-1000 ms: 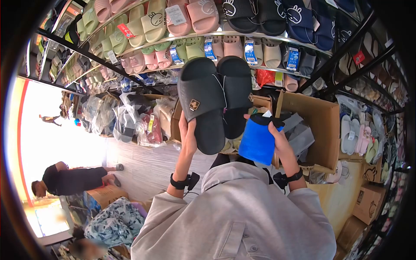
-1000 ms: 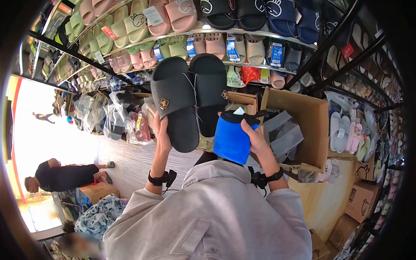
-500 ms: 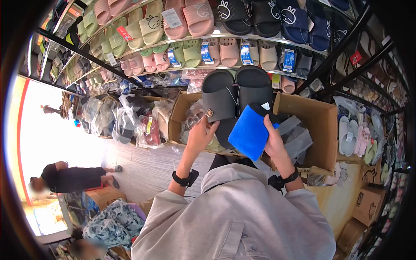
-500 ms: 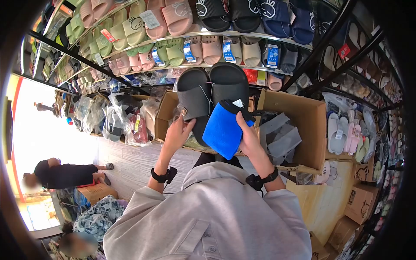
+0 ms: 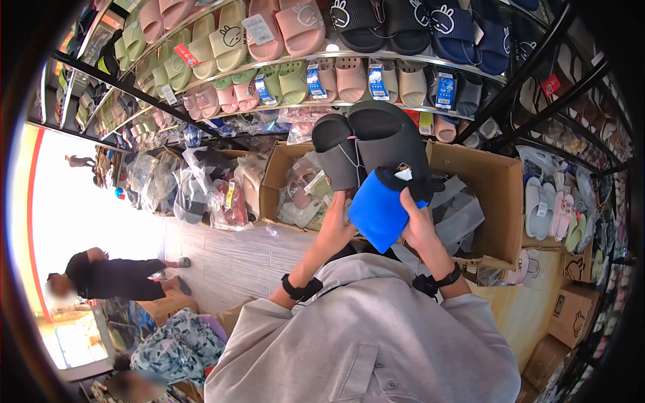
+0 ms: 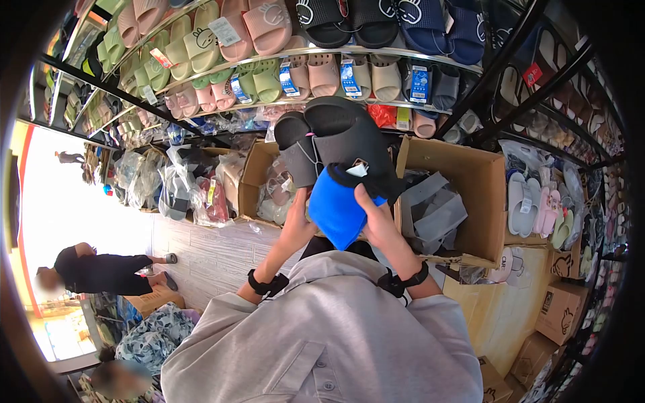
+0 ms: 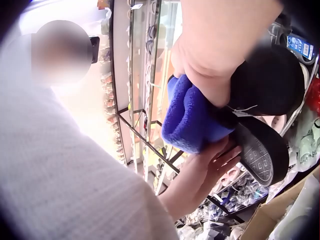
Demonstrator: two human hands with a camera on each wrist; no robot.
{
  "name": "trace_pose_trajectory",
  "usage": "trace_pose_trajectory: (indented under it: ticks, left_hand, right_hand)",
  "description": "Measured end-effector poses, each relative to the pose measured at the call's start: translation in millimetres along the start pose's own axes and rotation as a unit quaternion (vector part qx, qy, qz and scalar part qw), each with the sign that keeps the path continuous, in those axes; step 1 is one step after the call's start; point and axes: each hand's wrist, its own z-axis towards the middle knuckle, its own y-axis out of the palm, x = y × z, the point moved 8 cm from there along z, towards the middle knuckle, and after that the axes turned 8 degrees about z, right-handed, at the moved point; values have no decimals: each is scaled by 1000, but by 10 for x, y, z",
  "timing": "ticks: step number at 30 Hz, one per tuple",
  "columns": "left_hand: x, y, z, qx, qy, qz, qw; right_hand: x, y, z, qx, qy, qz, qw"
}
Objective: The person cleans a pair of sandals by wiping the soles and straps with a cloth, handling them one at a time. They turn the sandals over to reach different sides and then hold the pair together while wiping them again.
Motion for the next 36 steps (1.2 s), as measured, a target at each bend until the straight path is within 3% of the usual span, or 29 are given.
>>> trace_pose_trajectory:
  ticks: [4,5,8,10,12,15,17,18,21,22,24,27,29,31,32,33,35,36]
  left_hand:
    - [-340,119,-12,93,-84,-85,989]
    - [-576,256,-29,59,-69,-54,994]
    - [-1181,540,-161,-8,-44,6,999]
    - [-1115,408,-155,4,-51,-5,999]
    - [-1036,238,-92,71,-111,-115,985]
    - [-806,-18,85,235,-52,-224,944]
    - [-703,-170,159,253,-23,-161,954]
    - [-631,-262,197,262,-8,-130,956]
    - [-330,-510,294,291,38,-34,955]
    - [-299,-544,333,290,-12,-58,955]
    - [-137,-639,346,268,-4,-4,963]
    - [-101,-701,340,253,18,61,965]
    - [-74,-749,347,235,19,46,971]
    - [-50,-771,367,211,23,37,976]
    - [-47,-762,376,197,26,33,980]
    - [-45,-746,385,181,31,34,982]
    - [-39,-710,403,148,40,36,987]
    - [9,-707,406,146,65,67,985]
  right_hand:
    - [144,66,-98,-39,0,-99,994]
    - [190,100,-121,-58,23,-108,992]
    - [145,272,-200,-87,-22,-163,982]
    - [138,332,-230,-123,-22,-175,977]
    - [137,386,-262,-129,-1,-175,976]
    - [90,562,-321,-147,24,-211,966]
    - [92,637,-319,-169,19,-262,950]
    - [196,524,-317,-147,74,-271,949]
    - [43,855,-271,-204,11,-282,937]
    - [-8,890,-263,-198,17,-285,938]
    - [-102,888,-275,-185,31,-288,939]
    - [-305,294,-301,-32,57,-358,931]
    - [-736,352,-377,108,-11,-347,932]
    - [-1044,270,-274,142,-168,-273,936]
    - [-1187,300,-250,144,-214,-280,925]
    - [-1295,168,-172,129,-240,-366,890]
    - [-1425,551,-138,86,-361,-501,782]
    - [-1453,856,-146,37,-423,-578,697]
